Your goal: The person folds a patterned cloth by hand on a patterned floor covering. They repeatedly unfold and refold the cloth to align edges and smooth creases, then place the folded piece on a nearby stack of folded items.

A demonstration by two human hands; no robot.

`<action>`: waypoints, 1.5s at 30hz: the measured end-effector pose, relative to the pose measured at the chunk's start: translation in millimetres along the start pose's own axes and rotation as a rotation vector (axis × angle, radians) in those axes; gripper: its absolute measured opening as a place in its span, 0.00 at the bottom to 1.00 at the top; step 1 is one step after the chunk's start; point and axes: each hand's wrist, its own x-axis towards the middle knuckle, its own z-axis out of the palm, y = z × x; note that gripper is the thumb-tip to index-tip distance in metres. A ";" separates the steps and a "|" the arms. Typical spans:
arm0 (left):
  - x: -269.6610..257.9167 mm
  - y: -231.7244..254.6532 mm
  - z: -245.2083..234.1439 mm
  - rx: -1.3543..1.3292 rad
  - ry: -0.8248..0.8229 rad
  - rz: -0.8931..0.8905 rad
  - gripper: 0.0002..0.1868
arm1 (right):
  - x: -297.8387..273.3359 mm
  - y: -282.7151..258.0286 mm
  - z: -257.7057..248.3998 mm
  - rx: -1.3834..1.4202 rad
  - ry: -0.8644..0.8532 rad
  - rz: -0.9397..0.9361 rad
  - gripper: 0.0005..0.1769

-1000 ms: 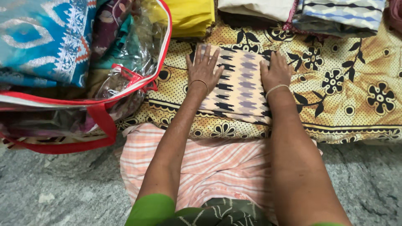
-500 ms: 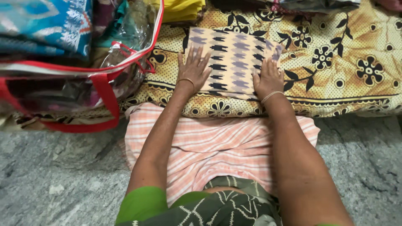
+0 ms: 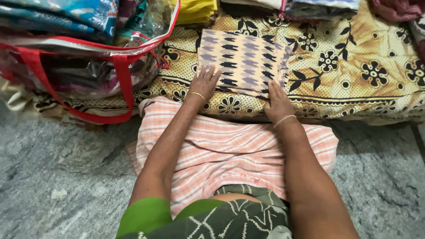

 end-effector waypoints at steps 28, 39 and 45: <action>12.1 -1.3 -40.5 0.210 0.508 0.025 0.06 | 6.8 -23.6 -42.5 0.088 0.367 -0.189 0.38; 5.7 -6.1 -161.5 -0.230 0.723 0.034 0.09 | -0.5 -3.7 -142.1 0.675 0.413 -0.005 0.12; 32.1 -25.9 -181.9 -0.454 0.639 -0.068 0.11 | 38.9 26.2 -171.5 0.861 0.346 -0.167 0.13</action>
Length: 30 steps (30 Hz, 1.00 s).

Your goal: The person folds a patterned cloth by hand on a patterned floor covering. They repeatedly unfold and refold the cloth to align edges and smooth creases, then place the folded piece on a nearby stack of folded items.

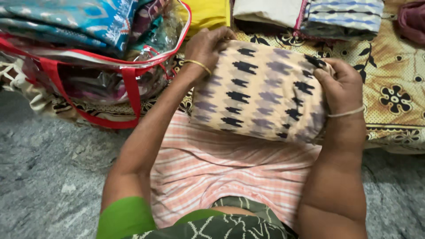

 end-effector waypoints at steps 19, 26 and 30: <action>-79.9 37.5 171.7 0.492 -0.913 0.104 0.43 | -18.0 55.1 197.4 -0.611 -0.228 -0.280 0.30; -49.7 32.0 162.5 0.370 -0.802 -0.020 0.31 | 25.3 82.7 176.8 -0.735 -0.334 0.062 0.34; -35.3 18.1 172.0 0.329 -0.818 -0.087 0.32 | 43.4 91.3 170.7 -0.842 -0.370 0.186 0.35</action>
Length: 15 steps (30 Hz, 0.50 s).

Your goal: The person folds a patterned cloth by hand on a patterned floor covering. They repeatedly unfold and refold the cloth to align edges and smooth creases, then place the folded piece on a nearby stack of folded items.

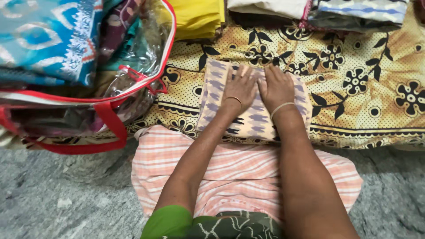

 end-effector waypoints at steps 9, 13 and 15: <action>7.6 -20.8 -4.6 0.015 0.008 -0.169 0.35 | 8.6 24.9 11.9 -0.039 0.036 0.236 0.36; -9.4 -32.3 -7.0 0.043 0.016 -0.240 0.37 | -4.8 36.0 25.1 -0.091 0.057 0.262 0.41; -19.4 -39.6 -5.3 0.023 0.016 -0.268 0.37 | -16.0 42.7 31.1 -0.081 0.084 0.250 0.42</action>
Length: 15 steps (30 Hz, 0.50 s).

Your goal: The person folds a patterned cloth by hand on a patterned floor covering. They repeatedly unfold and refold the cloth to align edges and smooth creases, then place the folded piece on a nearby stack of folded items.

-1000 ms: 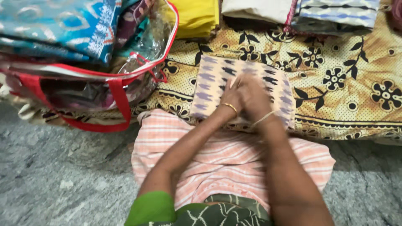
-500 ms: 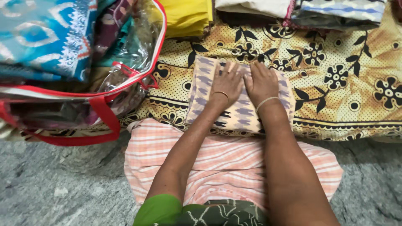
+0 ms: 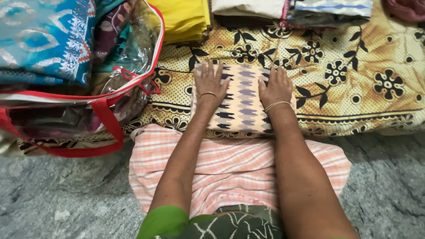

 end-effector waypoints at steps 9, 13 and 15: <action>-44.2 -37.4 27.3 -0.044 0.086 -0.050 0.39 | -64.3 25.2 11.1 -0.001 -0.007 0.032 0.41; -68.2 -49.2 35.1 -0.031 0.082 -0.042 0.39 | -97.7 32.8 21.1 -0.077 0.023 -0.005 0.40; -82.4 -51.6 34.6 -0.018 0.085 -0.043 0.39 | -114.4 31.9 22.2 -0.051 0.078 -0.040 0.39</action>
